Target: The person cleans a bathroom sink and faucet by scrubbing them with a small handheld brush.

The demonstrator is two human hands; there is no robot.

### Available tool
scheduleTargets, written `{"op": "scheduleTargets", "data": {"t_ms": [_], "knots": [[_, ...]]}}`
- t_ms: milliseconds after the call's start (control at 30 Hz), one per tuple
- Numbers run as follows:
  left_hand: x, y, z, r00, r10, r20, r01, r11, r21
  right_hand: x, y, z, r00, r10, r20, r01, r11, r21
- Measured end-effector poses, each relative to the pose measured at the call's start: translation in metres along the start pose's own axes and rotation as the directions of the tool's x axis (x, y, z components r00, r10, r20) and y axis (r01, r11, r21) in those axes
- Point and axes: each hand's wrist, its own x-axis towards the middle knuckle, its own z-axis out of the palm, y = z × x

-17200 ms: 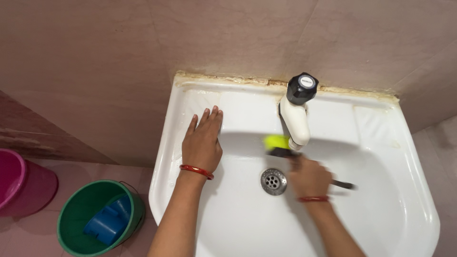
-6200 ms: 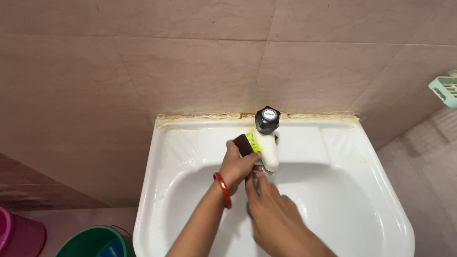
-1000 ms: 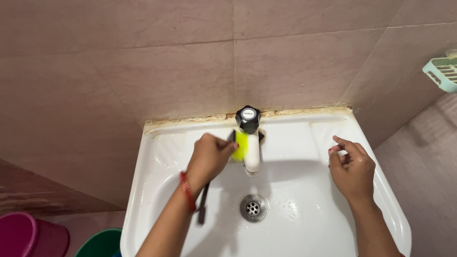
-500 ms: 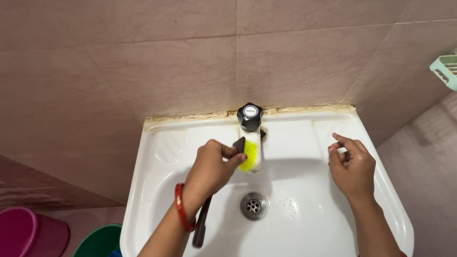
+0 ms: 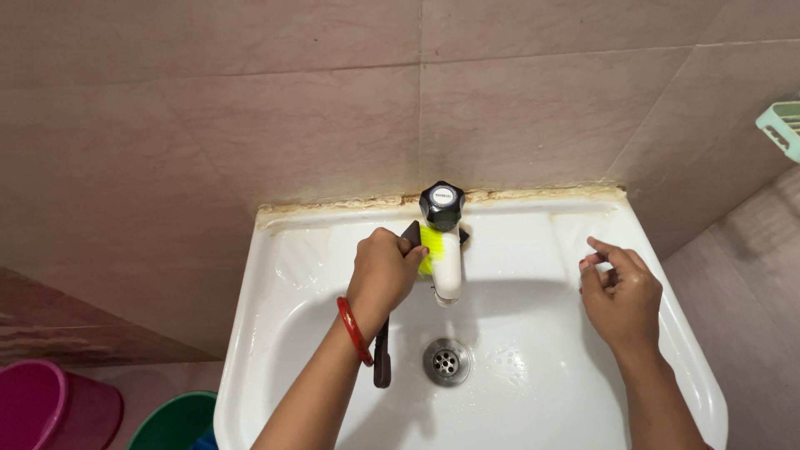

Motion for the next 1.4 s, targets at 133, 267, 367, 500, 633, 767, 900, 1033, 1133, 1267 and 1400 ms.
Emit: {"op": "scheduleTargets", "data": {"t_ms": [133,267,367,500,633,767,900,1033,1133,1267,1400], "knots": [[-0.015,-0.008,-0.006,0.996,0.027,0.087,-0.029,0.999,0.018,-0.001,0.002,-0.001,1.0,0.011,-0.002,-0.011,1.0,0.003],[-0.017,-0.012,-0.007,0.993,0.044,0.11,-0.045,0.999,0.003,0.001,0.0,0.002,1.0,0.024,-0.001,-0.024,1.0,-0.007],[0.002,-0.007,-0.006,0.997,0.017,0.071,-0.018,1.0,0.016,0.0,-0.002,0.005,1.0,-0.002,0.009,0.002,1.0,-0.013],[-0.013,-0.012,-0.008,0.991,0.023,0.132,-0.027,0.999,0.024,-0.002,0.002,0.005,0.999,0.027,0.034,-0.027,1.0,-0.003],[-0.02,-0.02,-0.009,0.989,0.071,0.129,-0.07,0.997,-0.012,0.002,0.003,0.006,0.999,0.03,0.025,-0.029,0.999,-0.042],[-0.001,-0.016,-0.006,0.995,-0.014,0.1,0.011,0.999,0.031,-0.002,-0.001,0.007,0.999,0.018,0.034,-0.016,0.998,-0.055],[-0.023,-0.025,-0.013,0.981,-0.014,0.194,0.014,1.0,0.001,-0.002,0.002,0.005,0.999,0.04,0.037,-0.038,0.999,-0.038],[-0.021,-0.027,-0.013,0.987,0.038,0.157,-0.038,0.999,-0.004,-0.001,0.003,0.006,0.999,0.022,0.037,-0.02,0.997,-0.069],[-0.004,-0.016,-0.007,0.994,-0.019,0.107,0.016,0.999,0.033,-0.002,0.0,0.006,0.999,-0.003,0.034,0.005,0.998,-0.058],[-0.018,-0.019,-0.01,0.988,-0.015,0.151,0.012,1.0,0.022,-0.003,0.001,0.005,0.999,0.043,0.03,-0.042,0.998,-0.05],[-0.018,-0.021,-0.01,0.988,0.022,0.153,-0.023,1.0,0.006,-0.002,0.001,0.004,0.999,0.024,0.029,-0.022,0.998,-0.056]]}}
